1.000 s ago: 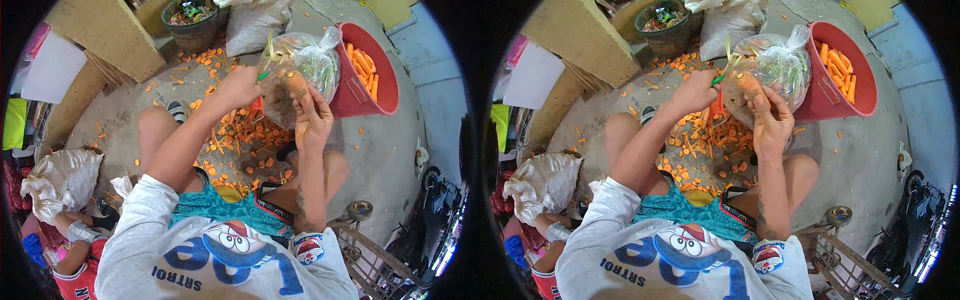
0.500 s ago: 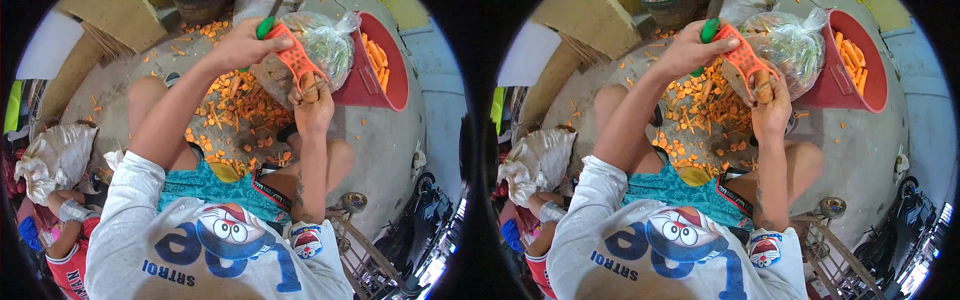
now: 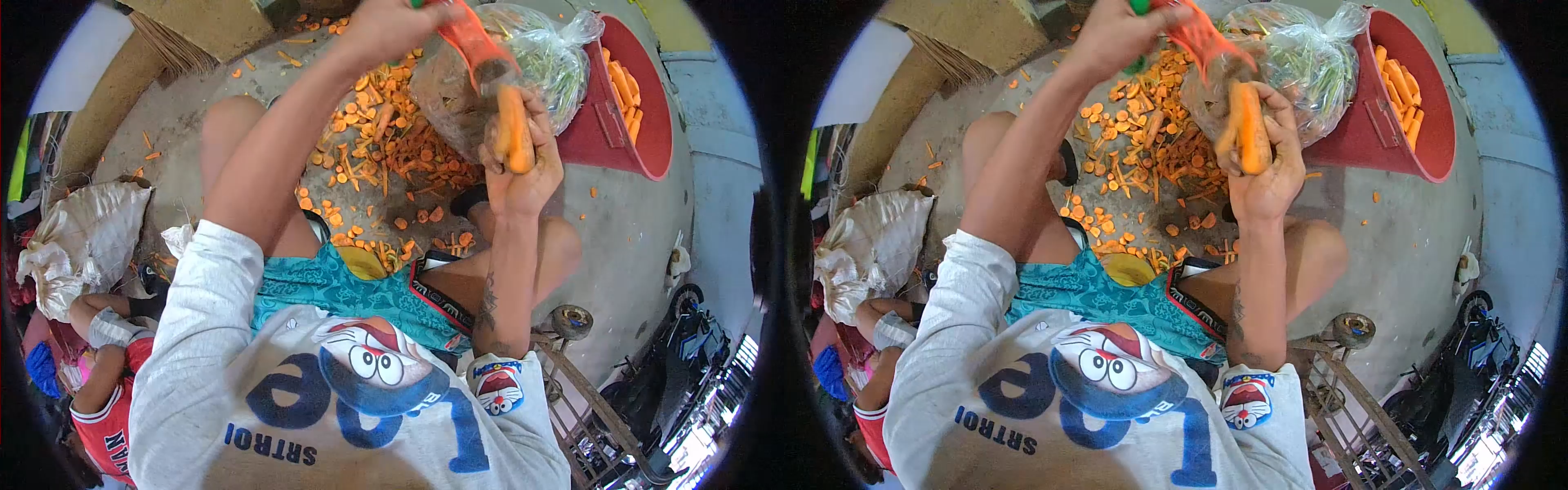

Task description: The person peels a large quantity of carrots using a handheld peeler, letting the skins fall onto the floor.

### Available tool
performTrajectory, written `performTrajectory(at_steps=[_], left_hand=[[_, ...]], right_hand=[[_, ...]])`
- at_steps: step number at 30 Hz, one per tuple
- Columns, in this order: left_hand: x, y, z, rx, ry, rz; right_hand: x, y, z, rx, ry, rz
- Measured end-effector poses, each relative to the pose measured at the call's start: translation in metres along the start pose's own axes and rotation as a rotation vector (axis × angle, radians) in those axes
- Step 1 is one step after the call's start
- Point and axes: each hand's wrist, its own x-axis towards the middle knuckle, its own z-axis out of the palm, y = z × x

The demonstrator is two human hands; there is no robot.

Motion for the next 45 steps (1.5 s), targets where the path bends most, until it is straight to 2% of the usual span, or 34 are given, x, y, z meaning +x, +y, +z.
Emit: performTrajectory(at_steps=[1, 3, 6, 8, 9, 11, 12, 13, 14, 15, 17, 19, 21, 22, 25, 26, 27, 28, 29, 31, 33, 34, 36, 37, 38, 39, 40, 42, 45], left_hand=[[0.004, 0.003, -0.008, -0.013, 0.090, -0.096], [-0.002, 0.000, 0.000, -0.059, 0.103, -0.112], [-0.037, 0.009, 0.040, 0.045, -0.106, 0.186], [-0.027, 0.003, 0.034, 0.038, -0.105, 0.153], [-0.022, -0.001, 0.029, 0.031, -0.105, 0.119], [-0.009, 0.004, 0.007, -0.035, -0.076, 0.052], [-0.007, 0.005, 0.001, -0.052, 0.031, -0.013], [-0.003, 0.006, -0.002, -0.068, 0.140, -0.076], [-0.006, -0.015, 0.013, -0.048, 0.219, 0.054], [-0.013, -0.007, 0.022, -0.047, 0.219, 0.060], [-0.042, 0.013, 0.041, 0.054, -0.113, 0.219], [-0.034, 0.006, 0.035, 0.036, -0.131, 0.205], [-0.010, 0.000, 0.013, -0.012, -0.058, 0.101], [-0.007, 0.014, 0.008, -0.074, 0.072, -0.012], [-0.017, 0.004, 0.017, -0.040, 0.168, 0.011], [-0.024, -0.002, 0.028, -0.057, 0.004, 0.055], [-0.030, 0.004, 0.035, -0.058, 0.004, 0.054], [-0.037, 0.010, 0.041, -0.044, -0.067, 0.154], [-0.041, 0.012, 0.044, -0.031, -0.138, 0.251], [-0.026, 0.011, 0.024, 0.031, -0.135, 0.255], [-0.008, 0.015, 0.005, -0.030, 0.057, 0.010], [-0.006, 0.015, 0.002, -0.086, 0.126, 0.032], [-0.023, 0.021, 0.019, -0.160, 0.100, 0.038], [-0.032, 0.026, 0.027, -0.238, 0.071, 0.029], [-0.039, 0.024, 0.027, -0.077, -0.183, 0.050], [-0.037, 0.025, 0.027, -0.078, -0.184, 0.047], [-0.035, 0.026, 0.025, -0.082, -0.201, 0.042], [-0.035, 0.022, 0.022, -0.093, -0.219, 0.021], [-0.008, 0.009, 0.003, -0.123, 0.149, 0.024]], right_hand=[[0.001, 0.000, -0.005, 0.048, -0.081, 0.021], [0.002, 0.002, -0.010, 0.096, -0.165, 0.034], [0.000, 0.006, 0.002, 0.031, -0.039, 0.011], [-0.002, 0.000, 0.029, 0.007, 0.182, -0.029], [-0.004, 0.002, 0.024, 0.003, 0.191, -0.015], [-0.003, 0.002, 0.010, 0.028, 0.021, -0.043], [-0.005, -0.003, 0.004, 0.117, -0.151, 0.022], [-0.006, -0.001, 0.002, 0.118, -0.154, 0.014], [-0.006, 0.001, 0.001, 0.101, -0.085, 0.018], [-0.004, 0.002, 0.001, 0.086, -0.014, 0.023], [0.000, 0.004, 0.011, 0.065, 0.058, -0.009], [-0.002, 0.001, 0.017, 0.039, 0.138, -0.028], [-0.009, -0.004, 0.021, 0.018, 0.101, 0.022], [0.000, -0.002, 0.001, 0.076, -0.202, 0.019], [0.002, 0.000, -0.013, 0.167, -0.248, 0.049], [0.003, 0.000, -0.008, 0.166, -0.252, 0.044], [0.002, 0.000, 0.009, 0.091, -0.051, -0.009], [0.000, 0.001, 0.017, 0.015, 0.151, -0.058], [-0.001, 0.001, 0.013, 0.014, 0.154, -0.052], [-0.008, -0.003, 0.000, 0.150, -0.097, 0.004], [-0.004, 0.000, -0.011, 0.155, -0.136, -0.002], [-0.002, -0.001, -0.014, 0.168, -0.199, 0.030], [0.003, -0.001, -0.007, 0.179, -0.272, 0.054], [0.003, 0.002, 0.012, 0.113, -0.012, -0.012], [0.002, 0.002, 0.024, 0.046, 0.252, -0.073], [0.001, 0.000, 0.027, 0.045, 0.255, -0.071], [-0.002, -0.002, 0.028, 0.029, 0.215, -0.071], [-0.010, -0.003, 0.005, 0.066, -0.128, -0.018], [-0.006, -0.003, -0.004, 0.039, -0.110, 0.043]])
